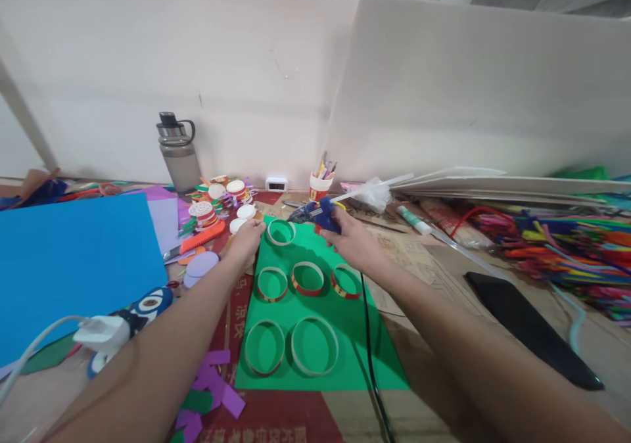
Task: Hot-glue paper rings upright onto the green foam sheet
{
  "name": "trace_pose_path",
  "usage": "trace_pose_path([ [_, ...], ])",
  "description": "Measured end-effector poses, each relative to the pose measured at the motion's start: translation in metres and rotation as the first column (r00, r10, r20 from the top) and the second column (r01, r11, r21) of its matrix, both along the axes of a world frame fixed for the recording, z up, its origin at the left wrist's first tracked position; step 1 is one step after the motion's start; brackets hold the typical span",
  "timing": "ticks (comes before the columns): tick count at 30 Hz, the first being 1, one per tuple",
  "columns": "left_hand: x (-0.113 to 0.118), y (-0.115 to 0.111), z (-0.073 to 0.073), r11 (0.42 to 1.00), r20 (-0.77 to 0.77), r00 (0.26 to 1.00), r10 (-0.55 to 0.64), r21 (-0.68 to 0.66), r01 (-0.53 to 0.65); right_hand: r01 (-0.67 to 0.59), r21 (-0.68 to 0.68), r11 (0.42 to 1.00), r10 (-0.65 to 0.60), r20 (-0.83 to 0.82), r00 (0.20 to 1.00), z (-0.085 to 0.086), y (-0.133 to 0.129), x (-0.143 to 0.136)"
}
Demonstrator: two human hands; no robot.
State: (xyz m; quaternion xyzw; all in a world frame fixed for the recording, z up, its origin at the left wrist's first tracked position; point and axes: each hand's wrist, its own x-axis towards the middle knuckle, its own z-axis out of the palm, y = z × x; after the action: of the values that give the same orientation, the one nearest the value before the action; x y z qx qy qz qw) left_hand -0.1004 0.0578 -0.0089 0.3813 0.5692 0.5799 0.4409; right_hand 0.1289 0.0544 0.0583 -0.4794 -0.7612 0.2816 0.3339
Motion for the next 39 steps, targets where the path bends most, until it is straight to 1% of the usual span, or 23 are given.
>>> trace_pose_path([
  [3,0.004,-0.003,0.001,0.999,0.072,0.997,-0.021,0.034,0.018,-0.035,0.054,0.998,0.028,0.119,0.992,0.011,-0.007,0.001],
  [7,0.004,-0.006,0.0,0.991,0.166,0.978,-0.128,0.052,0.121,-0.037,0.041,0.998,0.026,0.24,0.971,0.02,-0.013,0.002],
  [9,0.004,-0.006,-0.001,0.988,0.197,0.969,-0.151,0.066,0.14,-0.032,0.04,0.999,0.02,0.275,0.961,0.022,-0.015,0.002],
  [14,0.005,-0.007,-0.003,0.982,0.263,0.952,-0.156,0.142,0.122,-0.041,0.072,0.997,0.017,0.312,0.95,0.024,-0.017,0.001],
  [18,0.007,-0.009,0.0,0.982,0.29,0.947,-0.14,0.164,0.095,-0.041,0.048,0.998,0.022,0.342,0.94,0.026,-0.015,0.001],
  [22,0.007,-0.01,0.001,0.983,0.284,0.949,-0.137,0.158,0.094,-0.068,0.015,0.998,0.061,0.293,0.954,0.024,-0.011,-0.001],
  [26,0.005,-0.007,-0.003,0.985,0.298,0.943,-0.147,0.132,0.112,-0.094,0.011,0.996,0.09,0.211,0.973,0.015,-0.006,-0.003],
  [32,0.002,-0.002,-0.009,0.984,0.322,0.932,-0.168,0.117,0.137,-0.062,-0.028,0.998,0.065,0.138,0.988,-0.001,0.004,-0.007],
  [36,0.002,-0.002,-0.006,0.987,0.381,0.91,-0.161,0.084,0.139,-0.056,-0.026,0.998,0.057,0.048,0.997,-0.011,0.007,-0.008],
  [39,0.004,-0.003,0.0,0.982,0.408,0.894,-0.186,0.054,0.18,-0.059,-0.026,0.998,0.059,0.016,0.998,-0.016,0.009,-0.009],
])
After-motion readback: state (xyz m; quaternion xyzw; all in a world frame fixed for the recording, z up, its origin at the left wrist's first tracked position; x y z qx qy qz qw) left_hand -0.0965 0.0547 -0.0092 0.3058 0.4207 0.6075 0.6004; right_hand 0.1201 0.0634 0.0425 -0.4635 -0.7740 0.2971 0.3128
